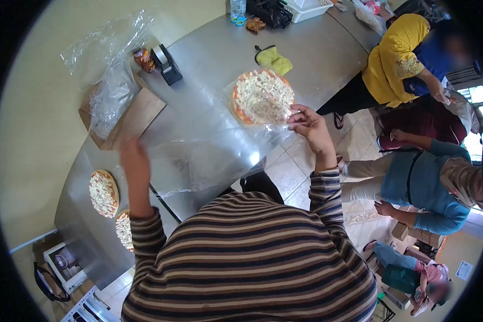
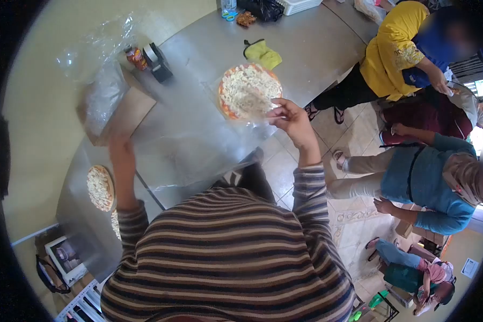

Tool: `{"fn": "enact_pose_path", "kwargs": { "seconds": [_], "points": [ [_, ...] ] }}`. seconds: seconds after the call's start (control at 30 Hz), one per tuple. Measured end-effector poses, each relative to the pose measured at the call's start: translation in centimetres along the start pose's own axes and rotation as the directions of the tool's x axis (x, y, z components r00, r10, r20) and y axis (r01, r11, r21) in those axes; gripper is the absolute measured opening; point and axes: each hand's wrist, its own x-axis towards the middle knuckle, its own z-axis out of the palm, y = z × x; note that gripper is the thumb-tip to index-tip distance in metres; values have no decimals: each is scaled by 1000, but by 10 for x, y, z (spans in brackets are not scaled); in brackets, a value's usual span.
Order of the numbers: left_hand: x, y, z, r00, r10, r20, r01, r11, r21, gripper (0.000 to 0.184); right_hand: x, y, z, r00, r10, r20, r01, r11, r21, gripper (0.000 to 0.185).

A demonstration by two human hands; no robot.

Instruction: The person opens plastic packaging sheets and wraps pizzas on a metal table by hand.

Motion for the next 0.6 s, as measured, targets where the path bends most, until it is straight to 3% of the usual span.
{"fn": "enact_pose_path", "kwargs": {
  "seconds": [0.03, 0.1, 0.17, 0.23, 0.33, 0.4, 0.47, 0.6],
  "points": [
    [18, 25, 9, 975, 213, -63, -221, 958, -181, 34, 11, -8, 3, 1000, -14, 14, 13, 1000, 14, 46],
    [51, 118, -1, 895, 441, -60, -422, 798, -430, 45, 30, -23, 10, 998, -40, 43, 39, 998, 43, 42],
    [76, 191, -9, 783, 622, 1, -530, 668, -523, 53, 45, -35, 17, 994, -67, 85, 65, 998, 20, 39],
    [89, 232, 13, 736, 673, -80, -593, 582, -556, 43, 57, -38, 18, 991, -88, 106, 88, 996, 3, 38],
    [100, 253, 43, 792, 577, 202, -214, 571, -793, 25, 63, -43, 7, 981, -64, 181, 59, 998, 30, 36],
    [105, 259, 55, 863, 472, 180, -114, 530, -840, 19, 59, -48, -4, 962, -49, 269, 22, 995, 102, 33],
    [112, 263, 63, 894, 386, 229, 22, 472, -881, 22, 56, -39, -18, 967, -11, 255, -28, 989, 148, 30],
    [120, 269, 74, 908, 393, 143, -137, 602, -786, 21, 55, -23, -33, 982, 22, 190, -76, 957, 282, 23]
  ]
}}
